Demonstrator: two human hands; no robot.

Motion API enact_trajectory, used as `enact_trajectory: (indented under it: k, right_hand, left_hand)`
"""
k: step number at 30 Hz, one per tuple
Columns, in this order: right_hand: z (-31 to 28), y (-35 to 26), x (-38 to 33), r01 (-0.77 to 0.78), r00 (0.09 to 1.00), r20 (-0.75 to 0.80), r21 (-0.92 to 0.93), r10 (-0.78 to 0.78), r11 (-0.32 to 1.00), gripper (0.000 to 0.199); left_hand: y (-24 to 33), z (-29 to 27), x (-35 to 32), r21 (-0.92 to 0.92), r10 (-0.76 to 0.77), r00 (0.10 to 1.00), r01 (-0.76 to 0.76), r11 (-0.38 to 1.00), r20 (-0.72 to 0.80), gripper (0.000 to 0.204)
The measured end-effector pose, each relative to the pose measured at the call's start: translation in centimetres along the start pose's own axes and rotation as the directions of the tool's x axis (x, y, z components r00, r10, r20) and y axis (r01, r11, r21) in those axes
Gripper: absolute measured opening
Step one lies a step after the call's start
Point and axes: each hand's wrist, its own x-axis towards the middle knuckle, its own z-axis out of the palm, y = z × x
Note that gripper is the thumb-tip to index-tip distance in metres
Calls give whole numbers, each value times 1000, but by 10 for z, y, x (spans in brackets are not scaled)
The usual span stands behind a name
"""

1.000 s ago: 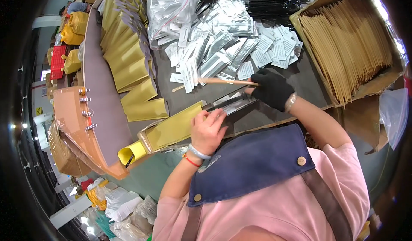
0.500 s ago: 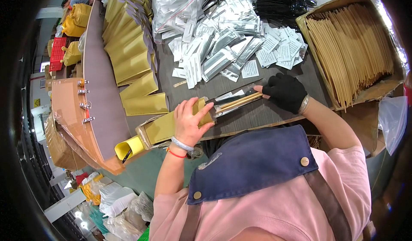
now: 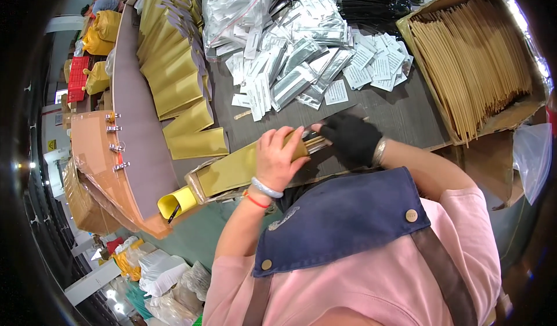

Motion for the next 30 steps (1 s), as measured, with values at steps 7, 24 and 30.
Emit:
enact_trajectory:
  k: [7, 24, 30]
  right_hand:
    - [5, -9, -3, 115, 988, -121, 133, -99, 984, 27]
    - [-13, -5, 7, 126, 962, -194, -315, -194, 941, 64]
    - [-67, -11, -13, -59, 965, -260, -283, -18, 957, 62]
  left_hand:
    - [10, 13, 14, -13, 35, 997, -37, 999, -75, 72]
    - [15, -12, 39, 131, 34, 933, -86, 988, 357, 51]
    - [-66, -64, 28, 65, 99, 989, -106, 992, 110, 19]
